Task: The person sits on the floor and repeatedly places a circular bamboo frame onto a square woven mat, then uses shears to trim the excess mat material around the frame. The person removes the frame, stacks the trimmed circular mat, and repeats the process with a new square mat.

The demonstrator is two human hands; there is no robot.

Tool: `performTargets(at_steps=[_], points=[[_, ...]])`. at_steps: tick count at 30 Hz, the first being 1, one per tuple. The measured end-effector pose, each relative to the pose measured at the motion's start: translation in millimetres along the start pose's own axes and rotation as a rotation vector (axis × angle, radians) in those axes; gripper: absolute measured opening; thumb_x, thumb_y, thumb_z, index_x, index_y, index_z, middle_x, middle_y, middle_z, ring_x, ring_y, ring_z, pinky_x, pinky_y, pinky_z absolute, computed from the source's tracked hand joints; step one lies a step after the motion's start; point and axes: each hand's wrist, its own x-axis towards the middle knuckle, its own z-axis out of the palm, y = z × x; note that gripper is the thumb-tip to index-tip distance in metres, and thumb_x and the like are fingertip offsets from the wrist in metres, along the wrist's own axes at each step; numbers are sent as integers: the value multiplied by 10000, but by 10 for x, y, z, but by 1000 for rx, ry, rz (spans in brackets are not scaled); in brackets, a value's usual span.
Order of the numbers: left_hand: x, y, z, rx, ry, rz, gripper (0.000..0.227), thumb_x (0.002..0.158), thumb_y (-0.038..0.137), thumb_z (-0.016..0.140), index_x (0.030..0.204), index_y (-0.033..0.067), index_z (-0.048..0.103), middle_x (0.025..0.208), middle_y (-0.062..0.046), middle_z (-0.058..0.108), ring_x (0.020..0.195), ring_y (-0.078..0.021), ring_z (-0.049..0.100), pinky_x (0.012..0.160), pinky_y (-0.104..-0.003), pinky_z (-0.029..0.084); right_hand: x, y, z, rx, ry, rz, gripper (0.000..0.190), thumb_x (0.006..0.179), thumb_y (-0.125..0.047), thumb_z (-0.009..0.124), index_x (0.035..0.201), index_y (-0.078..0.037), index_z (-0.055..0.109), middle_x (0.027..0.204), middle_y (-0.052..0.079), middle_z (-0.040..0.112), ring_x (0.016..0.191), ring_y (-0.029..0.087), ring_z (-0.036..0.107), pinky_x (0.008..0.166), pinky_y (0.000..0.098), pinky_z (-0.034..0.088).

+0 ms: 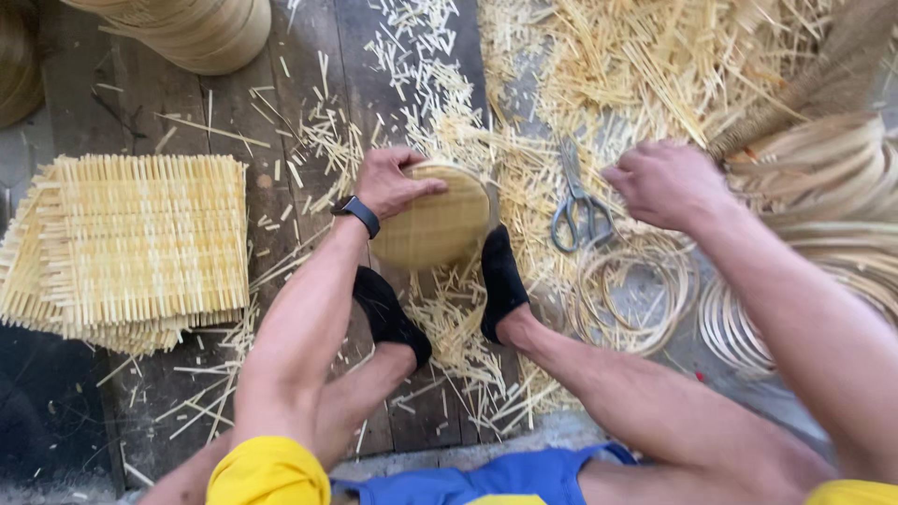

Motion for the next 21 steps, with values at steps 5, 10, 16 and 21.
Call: performTargets(at_steps=[5, 10, 16, 21], points=[[-733, 570, 284, 451, -49, 347, 212, 823, 126, 823, 927, 98, 641, 909, -48, 647, 819, -208, 645, 717, -361, 569, -863, 245, 751, 251, -68, 145, 483, 968, -476, 561, 1248, -96, 668, 1203, 180, 680, 1159, 317, 649, 1018, 477, 507], [-1528, 144, 671, 719, -118, 339, 201, 867, 27, 662, 1029, 122, 589, 1078, -80, 571, 1068, -269, 597, 933, -422, 520, -274, -71, 2182, 377, 271, -32, 469, 913, -346, 675, 1285, -69, 602, 1250, 211, 614, 1217, 382, 571, 1046, 488, 467], [-1733, -18, 815, 518, 230, -39, 410, 838, 151, 634, 1242, 117, 574, 1281, -155, 548, 1253, -350, 541, 1108, -476, 441, 529, -51, 3111, 526, 549, -68, 555, 940, -311, 733, 1366, -4, 553, 1349, 276, 561, 1297, 439, 509, 1100, 527, 437], [-1092, 212, 1024, 539, 123, -426, 1395, 674, 753, 785, 1551, 8, -4, 1609, -341, 179, 1491, -490, 230, 1170, -559, 174, 915, 196, 3168, 507, 225, 334, 802, 778, -395, 906, 1323, 63, 536, 1298, 317, 584, 1189, 456, 577, 1000, 556, 487]])
